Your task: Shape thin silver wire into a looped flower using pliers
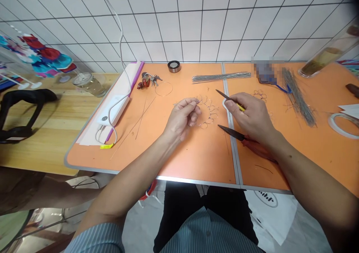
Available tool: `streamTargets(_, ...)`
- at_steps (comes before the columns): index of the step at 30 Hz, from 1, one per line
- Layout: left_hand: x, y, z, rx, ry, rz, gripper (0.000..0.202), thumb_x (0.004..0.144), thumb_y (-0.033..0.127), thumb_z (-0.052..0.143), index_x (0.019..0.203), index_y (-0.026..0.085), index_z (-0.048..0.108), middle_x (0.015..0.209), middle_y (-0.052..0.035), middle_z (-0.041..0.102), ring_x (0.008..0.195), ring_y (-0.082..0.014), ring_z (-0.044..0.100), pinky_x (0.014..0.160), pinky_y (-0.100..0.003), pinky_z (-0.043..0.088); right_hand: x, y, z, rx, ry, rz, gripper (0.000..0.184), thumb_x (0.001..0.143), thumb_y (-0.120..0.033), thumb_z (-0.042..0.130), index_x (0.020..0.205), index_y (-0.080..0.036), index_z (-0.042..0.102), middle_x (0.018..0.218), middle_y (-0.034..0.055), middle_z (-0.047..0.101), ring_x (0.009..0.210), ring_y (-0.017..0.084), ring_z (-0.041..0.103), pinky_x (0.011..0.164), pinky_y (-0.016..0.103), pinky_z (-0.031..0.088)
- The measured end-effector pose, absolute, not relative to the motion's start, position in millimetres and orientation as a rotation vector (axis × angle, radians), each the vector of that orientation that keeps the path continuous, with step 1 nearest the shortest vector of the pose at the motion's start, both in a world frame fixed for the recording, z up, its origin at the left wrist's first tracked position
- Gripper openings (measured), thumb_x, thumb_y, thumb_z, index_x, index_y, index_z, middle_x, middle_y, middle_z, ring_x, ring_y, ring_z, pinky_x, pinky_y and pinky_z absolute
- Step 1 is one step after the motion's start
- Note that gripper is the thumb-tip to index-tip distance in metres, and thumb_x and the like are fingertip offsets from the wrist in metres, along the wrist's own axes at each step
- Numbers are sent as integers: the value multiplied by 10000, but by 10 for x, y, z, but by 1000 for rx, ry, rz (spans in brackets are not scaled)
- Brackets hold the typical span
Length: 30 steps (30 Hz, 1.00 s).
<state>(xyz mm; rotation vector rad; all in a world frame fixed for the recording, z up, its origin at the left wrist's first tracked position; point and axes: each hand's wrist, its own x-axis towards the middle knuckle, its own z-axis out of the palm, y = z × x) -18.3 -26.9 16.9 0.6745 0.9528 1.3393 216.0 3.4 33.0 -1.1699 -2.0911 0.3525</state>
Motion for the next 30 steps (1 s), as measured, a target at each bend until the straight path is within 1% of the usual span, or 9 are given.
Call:
streamTargets(3, -183, -267, 126, 756, 1006, 1443, 58, 977, 247, 724, 963, 194, 704, 736, 27, 689, 517, -63, 493, 472, -188, 370, 2065, -95, 358, -1138, -2111, 449, 344, 1117, -526, 547, 1001, -267, 742, 961, 87, 775, 894, 288, 707, 783, 424, 494)
streamTargets(5, -181, -264, 109, 764, 1009, 1467, 67, 978, 258, 727, 976, 194, 705, 785, 17, 711, 544, -65, 531, 493, -187, 416, 1991, -179, 327, -1126, -2180, 404, 341, 1125, -503, 535, 1023, -246, 735, 978, 91, 772, 887, 271, 700, 753, 397, 475)
streamTargets(10, -145, -271, 130, 698, 1049, 1477, 61, 966, 233, 734, 969, 179, 705, 878, -1, 724, 637, -78, 624, 574, -194, 553, 1882, -266, 227, -1194, -2280, -51, 373, 1143, -508, 517, 1070, -219, 741, 962, 105, 767, 841, 256, 669, 641, 375, 353)
streamTargets(14, -111, -300, 138, 814, 1124, 1471, 66, 976, 248, 738, 970, 186, 718, 912, -13, 731, 684, -97, 656, 576, -201, 561, 1912, -240, 268, -1206, -2318, -330, 407, 1148, -515, 505, 1021, -218, 753, 927, 130, 753, 826, 274, 640, 659, 405, 331)
streamTargets(18, -90, -341, 133, 974, 1149, 1505, 64, 1001, 253, 718, 967, 201, 732, 915, -26, 750, 715, -117, 664, 595, -210, 546, 1960, -230, 349, -1205, -2344, -452, 377, 1141, -476, 517, 1009, -219, 759, 925, 141, 738, 824, 289, 612, 676, 424, 334)
streamTargets(21, -76, -367, 145, 1031, 1190, 1508, 71, 992, 253, 746, 939, 206, 743, 922, -32, 757, 730, -118, 657, 625, -209, 534, 1959, -253, 386, -1205, -2346, -443, 371, 1138, -470, 514, 1007, -226, 761, 924, 147, 729, 826, 293, 600, 684, 431, 342)
streamTargets(24, -74, -368, 140, 1056, 1188, 1509, 77, 981, 259, 771, 931, 204, 751, 911, -35, 757, 736, -116, 651, 632, -205, 528, 1961, -257, 406, -1207, -2342, -378, 398, 1135, -509, 518, 998, -227, 763, 922, 146, 729, 831, 293, 606, 687, 433, 348)
streamTargets(27, -102, -343, 117, 1026, 1120, 1472, 113, 974, 304, 779, 949, 203, 737, 924, -41, 780, 712, -119, 660, 602, -213, 538, 2046, -165, 415, -1239, -2250, -238, 419, 1129, -555, 529, 1008, -235, 770, 972, 146, 747, 890, 310, 644, 700, 431, 365)
streamTargets(30, -146, -313, 107, 973, 1027, 1409, 161, 955, 344, 789, 985, 201, 721, 938, -48, 808, 683, -120, 681, 555, -213, 537, 2212, 25, 380, -1239, -2176, -60, 384, 1123, -553, 549, 1062, -253, 781, 1061, 135, 769, 973, 327, 683, 714, 421, 395)
